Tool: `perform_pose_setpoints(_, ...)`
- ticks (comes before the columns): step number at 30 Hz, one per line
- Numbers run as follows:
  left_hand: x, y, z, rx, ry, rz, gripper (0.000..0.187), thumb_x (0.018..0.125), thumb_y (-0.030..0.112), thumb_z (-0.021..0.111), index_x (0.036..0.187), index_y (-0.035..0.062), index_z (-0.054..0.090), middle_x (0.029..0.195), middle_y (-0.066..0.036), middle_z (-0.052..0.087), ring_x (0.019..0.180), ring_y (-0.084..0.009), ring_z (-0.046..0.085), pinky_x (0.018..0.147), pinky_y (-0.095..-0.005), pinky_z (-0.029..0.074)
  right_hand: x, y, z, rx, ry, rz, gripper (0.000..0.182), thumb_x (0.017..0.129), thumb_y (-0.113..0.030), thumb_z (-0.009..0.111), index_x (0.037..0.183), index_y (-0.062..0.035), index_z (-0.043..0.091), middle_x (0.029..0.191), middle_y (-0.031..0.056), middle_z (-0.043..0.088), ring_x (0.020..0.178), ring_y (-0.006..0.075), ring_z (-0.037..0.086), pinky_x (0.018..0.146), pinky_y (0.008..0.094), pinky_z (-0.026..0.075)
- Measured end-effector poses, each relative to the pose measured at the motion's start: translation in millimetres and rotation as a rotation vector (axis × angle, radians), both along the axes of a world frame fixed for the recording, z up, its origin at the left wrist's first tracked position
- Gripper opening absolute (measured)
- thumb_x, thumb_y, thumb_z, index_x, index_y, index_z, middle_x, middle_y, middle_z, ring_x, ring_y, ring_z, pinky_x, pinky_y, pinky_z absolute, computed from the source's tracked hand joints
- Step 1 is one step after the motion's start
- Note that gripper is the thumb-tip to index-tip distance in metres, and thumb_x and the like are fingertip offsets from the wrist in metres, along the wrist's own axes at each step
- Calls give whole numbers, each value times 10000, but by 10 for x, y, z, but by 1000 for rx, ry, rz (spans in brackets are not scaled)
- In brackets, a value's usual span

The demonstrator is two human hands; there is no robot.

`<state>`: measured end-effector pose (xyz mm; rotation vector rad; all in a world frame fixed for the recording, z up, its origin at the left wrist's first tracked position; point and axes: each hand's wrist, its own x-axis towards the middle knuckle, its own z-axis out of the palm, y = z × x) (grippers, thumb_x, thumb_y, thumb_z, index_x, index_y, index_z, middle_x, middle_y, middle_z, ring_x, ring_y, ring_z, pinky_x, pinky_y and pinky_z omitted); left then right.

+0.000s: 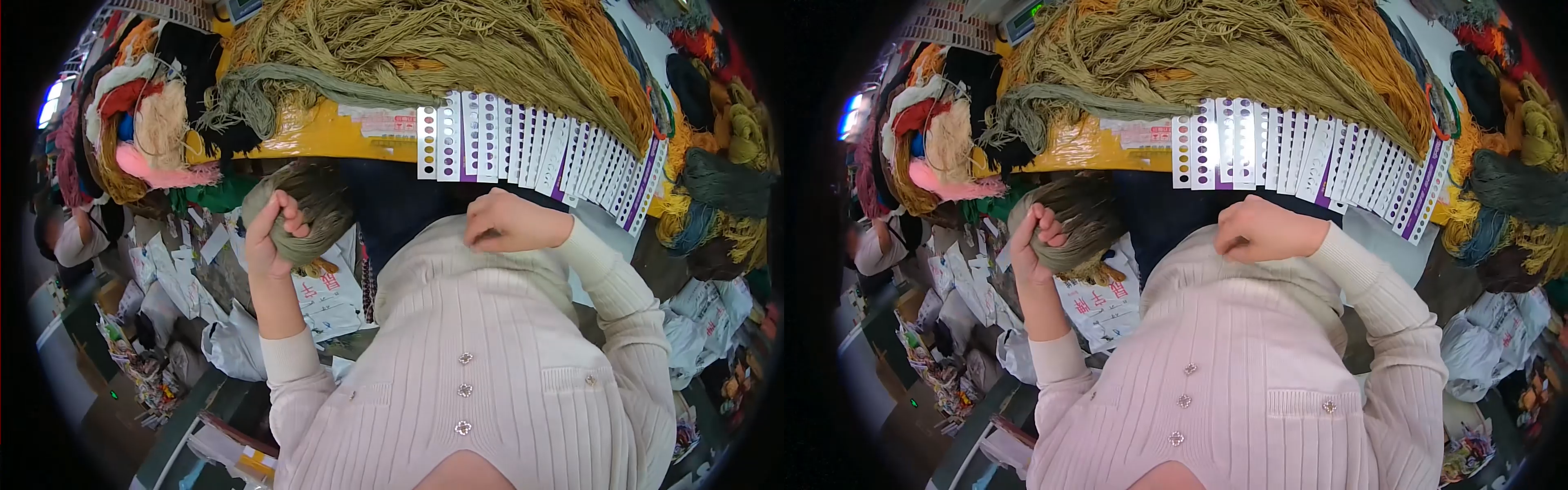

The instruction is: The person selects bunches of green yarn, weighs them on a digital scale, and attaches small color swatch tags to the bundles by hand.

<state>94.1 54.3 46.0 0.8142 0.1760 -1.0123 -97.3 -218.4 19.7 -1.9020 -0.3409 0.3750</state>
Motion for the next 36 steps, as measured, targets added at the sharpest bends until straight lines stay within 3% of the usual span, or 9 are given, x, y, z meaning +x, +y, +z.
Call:
perform_pose_setpoints(2,-54,-19,1,8,12,1,92,830,130,407,805,46,433,696,-39,444,564,-94,414,508,-222,361,39,25,-65,-4,118,31,83,688,-74,567,754,-24,569,707,57,527,660,201,504,623,268,386)
perform_pose_setpoints(8,-175,-8,-49,-10,35,3,97,830,133,410,801,44,435,697,-37,440,554,-88,404,503,-217,353,86,-6,63,126,151,-248,71,700,-46,524,739,-3,565,679,96,538,648,222,522,600,279,419)
perform_pose_setpoints(13,-264,-121,-25,35,15,-26,89,828,134,413,800,50,421,691,-26,414,543,-75,382,488,-204,336,99,187,-4,107,120,-43,64,698,-52,533,717,2,562,656,98,534,639,222,521,591,285,417)
perform_pose_setpoints(17,-261,-97,-85,-22,38,-38,108,815,132,441,813,30,473,701,-46,490,558,-99,444,508,-235,377,127,213,-62,54,128,70,68,699,-57,536,720,4,558,665,97,532,650,223,519,595,284,415)
perform_pose_setpoints(23,-238,-63,-94,-22,47,-22,105,823,137,428,812,37,458,703,-38,471,557,-86,430,506,-219,368,175,79,80,136,197,-214,62,698,-41,532,729,9,550,690,101,531,685,221,516,607,280,414)
perform_pose_setpoints(26,-235,-86,-72,5,33,-26,101,840,139,395,805,47,419,706,-24,429,556,-66,394,498,-196,350,169,84,54,147,181,-172,57,693,-33,531,729,6,552,694,103,531,683,221,518,607,278,414)
perform_pose_setpoints(32,-262,-140,-68,18,41,-33,97,838,137,399,803,48,415,696,-22,424,546,-66,381,493,-194,344,148,210,-59,7,138,132,57,695,-21,546,747,3,551,720,97,522,651,218,506,597,275,407)
perform_pose_setpoints(36,-241,-106,-101,-35,69,-28,100,822,134,432,816,38,460,699,-35,467,550,-83,422,499,-212,362,167,151,-12,97,99,-45,47,699,-23,535,737,3,541,703,92,510,654,210,500,601,277,401)
